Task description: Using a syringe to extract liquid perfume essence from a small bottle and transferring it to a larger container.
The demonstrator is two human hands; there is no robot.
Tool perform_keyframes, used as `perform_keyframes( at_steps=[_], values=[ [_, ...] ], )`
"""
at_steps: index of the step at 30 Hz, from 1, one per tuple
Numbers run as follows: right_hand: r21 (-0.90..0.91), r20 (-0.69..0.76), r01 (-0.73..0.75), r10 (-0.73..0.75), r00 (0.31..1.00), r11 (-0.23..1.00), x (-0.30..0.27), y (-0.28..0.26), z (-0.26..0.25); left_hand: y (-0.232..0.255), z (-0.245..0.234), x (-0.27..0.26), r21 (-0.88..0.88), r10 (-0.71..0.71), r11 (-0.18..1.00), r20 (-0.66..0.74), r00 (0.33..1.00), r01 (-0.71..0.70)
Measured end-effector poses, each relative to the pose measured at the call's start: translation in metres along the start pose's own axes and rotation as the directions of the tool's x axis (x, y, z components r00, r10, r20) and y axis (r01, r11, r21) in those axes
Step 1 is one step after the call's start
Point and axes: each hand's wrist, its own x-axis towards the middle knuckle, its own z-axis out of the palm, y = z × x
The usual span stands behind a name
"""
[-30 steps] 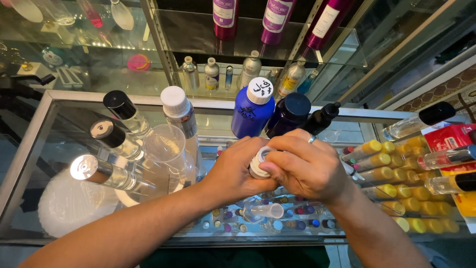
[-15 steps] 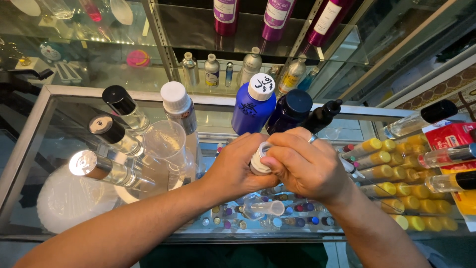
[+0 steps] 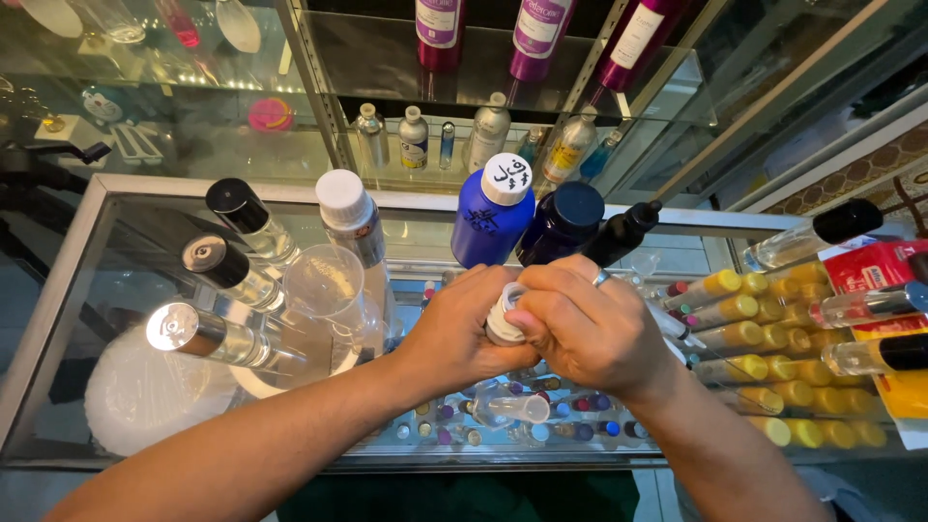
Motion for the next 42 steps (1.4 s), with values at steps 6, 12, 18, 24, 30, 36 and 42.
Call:
perform_keyframes(
  at_steps=[6,12,18,24,30,36,42],
  values=[
    [-0.018,0.003,0.005,-0.005,1.000,1.000,0.002,-0.001,-0.001,0.000,-0.001,0.000,-0.010,-0.004,1.000,0.002,1.000,0.004],
    [-0.014,0.009,-0.008,0.008,1.000,1.000,0.000,0.001,0.001,-0.005,0.001,-0.001,-0.013,0.004,1.000,-0.002,1.000,-0.004],
    [0.107,0.006,-0.096,0.096,0.995,0.990,0.003,0.004,0.002,0.000,0.000,0.002,-0.011,0.050,0.999,-0.007,0.999,-0.050],
    [0.332,0.090,-0.214,0.195,0.977,0.919,0.016,0.004,-0.011,0.002,-0.004,0.004,-0.041,0.038,0.998,-0.007,0.999,-0.038],
    [0.300,0.255,-0.300,0.227,0.940,0.906,0.033,-0.007,-0.032,0.013,-0.008,0.010,-0.060,0.033,0.998,0.005,0.999,-0.033],
    [0.261,0.258,-0.446,0.383,0.887,0.856,0.024,-0.013,-0.051,0.010,-0.011,0.009,-0.057,0.017,0.998,0.043,0.999,-0.015],
    [0.177,0.236,-0.550,0.507,0.829,0.816,-0.014,-0.023,-0.037,0.010,-0.013,0.008,-0.083,-0.002,0.997,0.072,0.997,0.008]
  ],
)
